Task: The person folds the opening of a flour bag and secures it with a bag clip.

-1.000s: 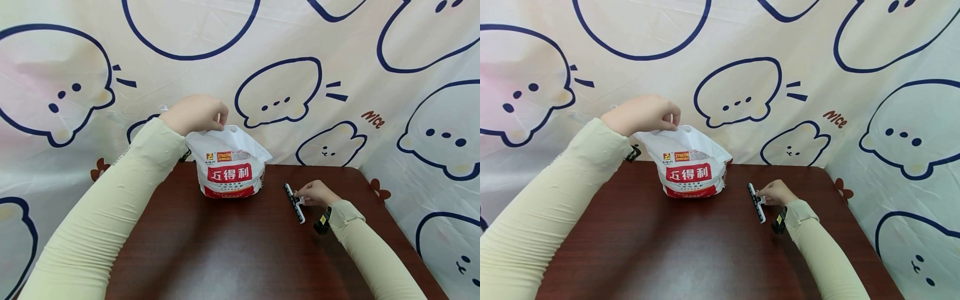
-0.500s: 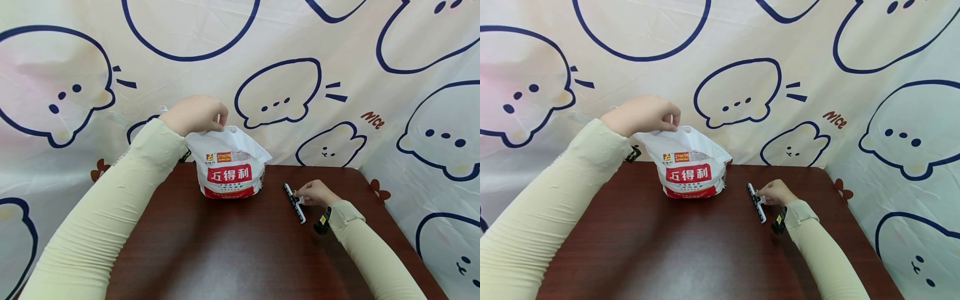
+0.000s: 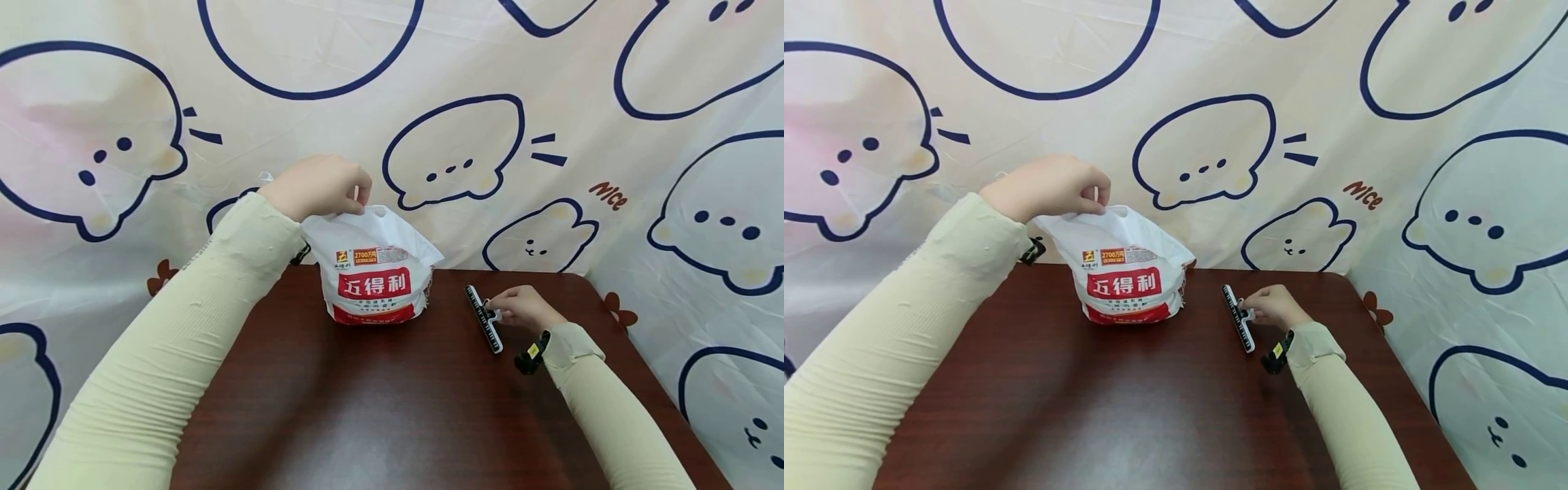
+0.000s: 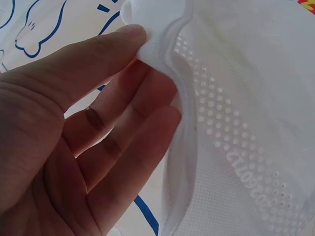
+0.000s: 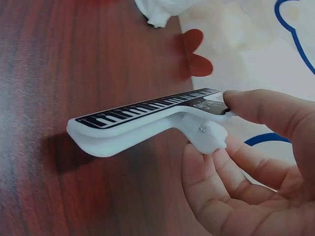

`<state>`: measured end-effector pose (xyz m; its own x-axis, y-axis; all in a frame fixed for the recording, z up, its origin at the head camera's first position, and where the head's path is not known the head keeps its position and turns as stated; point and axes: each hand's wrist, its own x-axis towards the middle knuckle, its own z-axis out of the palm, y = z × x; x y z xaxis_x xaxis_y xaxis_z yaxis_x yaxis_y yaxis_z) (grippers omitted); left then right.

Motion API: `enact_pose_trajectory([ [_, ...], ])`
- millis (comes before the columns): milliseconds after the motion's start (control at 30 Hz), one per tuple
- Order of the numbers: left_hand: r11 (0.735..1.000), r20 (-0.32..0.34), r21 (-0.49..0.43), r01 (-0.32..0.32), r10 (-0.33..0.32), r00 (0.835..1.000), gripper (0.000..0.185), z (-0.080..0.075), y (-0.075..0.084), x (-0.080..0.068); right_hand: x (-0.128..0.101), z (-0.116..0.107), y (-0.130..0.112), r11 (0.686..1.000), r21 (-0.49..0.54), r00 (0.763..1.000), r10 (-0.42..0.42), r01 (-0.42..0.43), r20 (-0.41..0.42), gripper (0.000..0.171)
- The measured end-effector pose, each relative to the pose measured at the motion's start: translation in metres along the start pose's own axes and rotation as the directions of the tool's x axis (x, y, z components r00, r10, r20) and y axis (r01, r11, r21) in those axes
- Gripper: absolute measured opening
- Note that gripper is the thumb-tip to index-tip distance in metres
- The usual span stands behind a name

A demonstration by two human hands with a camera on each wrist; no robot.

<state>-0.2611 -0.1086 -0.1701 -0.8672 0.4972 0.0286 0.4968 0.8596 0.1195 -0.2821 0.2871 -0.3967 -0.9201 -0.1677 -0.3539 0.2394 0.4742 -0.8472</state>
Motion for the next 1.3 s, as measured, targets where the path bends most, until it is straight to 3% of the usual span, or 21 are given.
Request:
enact_pose_trajectory([
  [500,1.000,-0.005,-0.001,-0.007,0.007,1.000,0.011,0.002,0.002,0.002,-0.004,-0.007,-0.003,0.999,-0.023,0.999,-0.024,0.023,-0.032,0.031],
  [700,1.000,0.006,-0.005,0.004,-0.004,1.000,0.010,0.003,0.002,0.001,-0.008,-0.002,-0.010,0.994,-0.091,0.992,-0.073,0.064,-0.102,0.033],
  [900,1.000,0.005,-0.011,0.001,-0.001,1.000,0.011,0.003,0.003,0.002,-0.010,0.000,-0.017,0.994,-0.085,0.975,-0.085,0.069,-0.207,0.036],
  [1300,1.000,-0.008,-0.012,-0.012,0.012,1.000,0.010,0.001,0.002,-0.001,-0.017,-0.005,-0.027,0.996,-0.057,0.970,-0.076,0.065,-0.231,0.040],
])
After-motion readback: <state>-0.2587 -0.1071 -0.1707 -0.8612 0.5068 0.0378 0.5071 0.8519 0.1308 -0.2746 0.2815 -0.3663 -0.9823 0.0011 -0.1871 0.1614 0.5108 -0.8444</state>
